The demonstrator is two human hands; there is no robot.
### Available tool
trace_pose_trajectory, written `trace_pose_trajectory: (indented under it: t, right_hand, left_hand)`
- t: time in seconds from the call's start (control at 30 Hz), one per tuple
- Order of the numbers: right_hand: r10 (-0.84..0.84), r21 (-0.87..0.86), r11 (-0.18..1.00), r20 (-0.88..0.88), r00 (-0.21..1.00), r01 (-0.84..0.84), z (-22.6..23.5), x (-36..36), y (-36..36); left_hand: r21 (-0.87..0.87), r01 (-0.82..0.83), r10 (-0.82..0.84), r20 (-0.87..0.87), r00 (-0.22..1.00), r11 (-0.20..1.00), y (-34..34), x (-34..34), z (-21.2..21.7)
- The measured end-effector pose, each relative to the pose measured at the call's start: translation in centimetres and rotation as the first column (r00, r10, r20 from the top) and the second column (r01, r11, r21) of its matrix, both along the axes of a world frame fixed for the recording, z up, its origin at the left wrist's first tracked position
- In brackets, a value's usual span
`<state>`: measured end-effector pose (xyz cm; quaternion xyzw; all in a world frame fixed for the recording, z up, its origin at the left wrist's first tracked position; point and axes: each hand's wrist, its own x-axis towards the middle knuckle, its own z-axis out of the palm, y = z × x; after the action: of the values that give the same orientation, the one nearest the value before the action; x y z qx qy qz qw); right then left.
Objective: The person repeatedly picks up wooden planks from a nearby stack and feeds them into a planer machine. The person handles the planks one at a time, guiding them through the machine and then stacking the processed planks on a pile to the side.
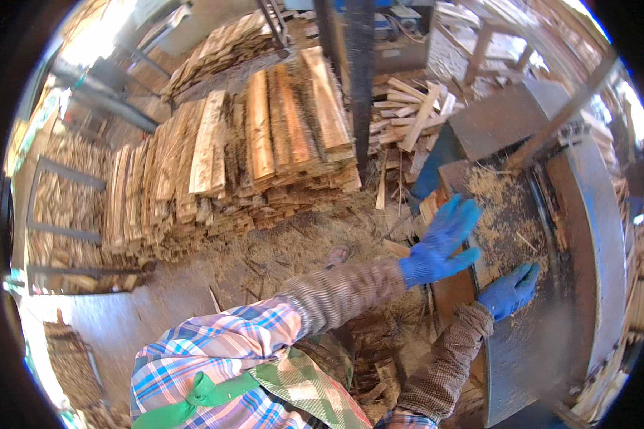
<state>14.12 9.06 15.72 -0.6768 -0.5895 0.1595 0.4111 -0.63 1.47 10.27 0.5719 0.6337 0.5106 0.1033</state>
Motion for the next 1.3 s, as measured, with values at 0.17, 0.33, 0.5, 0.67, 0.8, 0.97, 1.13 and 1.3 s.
trace_pose_trajectory:
  t: [0.17, 0.33, 0.5, 0.67, 0.8, 0.97, 1.13, 1.3]
  right_hand:
    - [0.21, 0.134, 0.963, 0.174, 0.962, -0.235, -3.7, 0.1, -1.6]
    - [0.746, 0.037, 0.658, -0.168, 0.645, -0.752, -4.2, -16.5, -14.6]
    - [0.893, -0.258, 0.145, 0.449, 0.014, -0.955, -5.4, -35.6, -24.3]
    - [0.682, -0.245, 0.147, 0.727, -0.081, -0.958, -8.0, -47.0, -25.5]
    - [0.788, -0.337, 0.201, 0.614, -0.052, -0.92, -9.9, -47.4, -23.8]
    - [0.403, -0.306, 0.286, -0.822, 0.403, -0.908, -1.8, -43.4, -23.7]
    - [0.131, -0.531, 0.246, -0.81, 0.571, -0.81, 2.7, -25.9, -26.9]
    - [0.58, -0.453, 0.381, -0.563, 0.589, -0.806, 1.4, -9.1, -30.4]
  left_hand:
    - [-0.196, -0.513, 0.507, 0.635, 0.583, 0.836, -16.8, -11.0, -5.4]
    - [-0.196, -0.719, 0.54, 0.793, 0.283, 0.666, -25.0, -26.6, -3.9]
    - [-0.4, -0.608, 0.671, 0.671, 0.315, 0.686, -25.4, -40.2, -7.4]
    - [-0.525, -0.405, 0.634, 0.746, 0.206, 0.749, -25.7, -45.1, -7.6]
    - [-0.363, -0.201, 0.363, 0.931, -0.04, 0.91, -26.0, -45.6, -4.2]
    - [-0.234, -0.211, 0.242, 0.97, 0.013, 0.949, -27.4, -42.5, 0.0]
    - [0.03, -0.024, -0.036, 0.961, -0.275, 0.999, -28.5, -33.2, -3.1]
    - [0.204, 0.207, -0.13, 0.937, -0.324, 0.957, -26.7, -22.1, -6.1]
